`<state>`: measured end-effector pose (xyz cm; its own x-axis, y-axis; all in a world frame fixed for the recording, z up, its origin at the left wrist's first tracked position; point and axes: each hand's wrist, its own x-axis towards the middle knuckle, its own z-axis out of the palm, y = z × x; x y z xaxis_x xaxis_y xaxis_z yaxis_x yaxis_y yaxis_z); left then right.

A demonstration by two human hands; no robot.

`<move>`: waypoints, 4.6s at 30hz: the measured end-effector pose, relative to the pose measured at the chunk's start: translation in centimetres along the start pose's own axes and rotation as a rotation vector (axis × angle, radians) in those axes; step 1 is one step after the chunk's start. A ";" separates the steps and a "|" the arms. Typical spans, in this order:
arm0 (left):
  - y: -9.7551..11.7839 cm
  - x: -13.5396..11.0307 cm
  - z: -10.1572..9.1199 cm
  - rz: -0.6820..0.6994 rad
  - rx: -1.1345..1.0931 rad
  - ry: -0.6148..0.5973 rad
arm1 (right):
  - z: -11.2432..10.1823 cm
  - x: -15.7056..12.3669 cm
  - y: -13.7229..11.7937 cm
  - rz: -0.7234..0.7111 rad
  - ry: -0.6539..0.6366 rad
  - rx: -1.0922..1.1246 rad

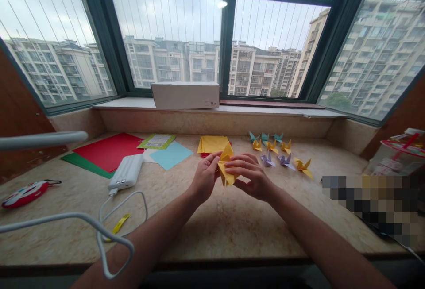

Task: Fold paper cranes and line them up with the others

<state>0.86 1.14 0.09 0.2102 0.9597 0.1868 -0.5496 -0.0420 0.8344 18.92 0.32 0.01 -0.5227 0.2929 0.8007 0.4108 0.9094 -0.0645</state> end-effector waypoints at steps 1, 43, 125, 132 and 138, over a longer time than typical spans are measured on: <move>0.1 0.0 0.0 -0.003 -0.018 -0.002 | -0.1 0.0 0.0 -0.015 -0.029 -0.030; 0.2 -0.3 -0.1 0.199 0.450 -0.129 | 0.1 -0.7 0.8 0.275 0.146 0.018; 0.4 0.9 -1.0 0.190 0.372 0.100 | 1.1 0.6 -0.5 0.955 -0.090 0.867; 0.5 0.9 -1.3 0.232 0.468 0.143 | 0.5 0.3 0.2 0.967 -0.182 0.884; 0.8 0.9 -1.3 0.166 0.476 0.027 | 1.0 0.2 0.5 0.956 -0.012 0.886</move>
<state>-0.41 2.28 0.21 0.1262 0.9359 0.3290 -0.1426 -0.3111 0.9396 18.28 1.08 -0.40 -0.3074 0.9271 0.2145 -0.0059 0.2236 -0.9747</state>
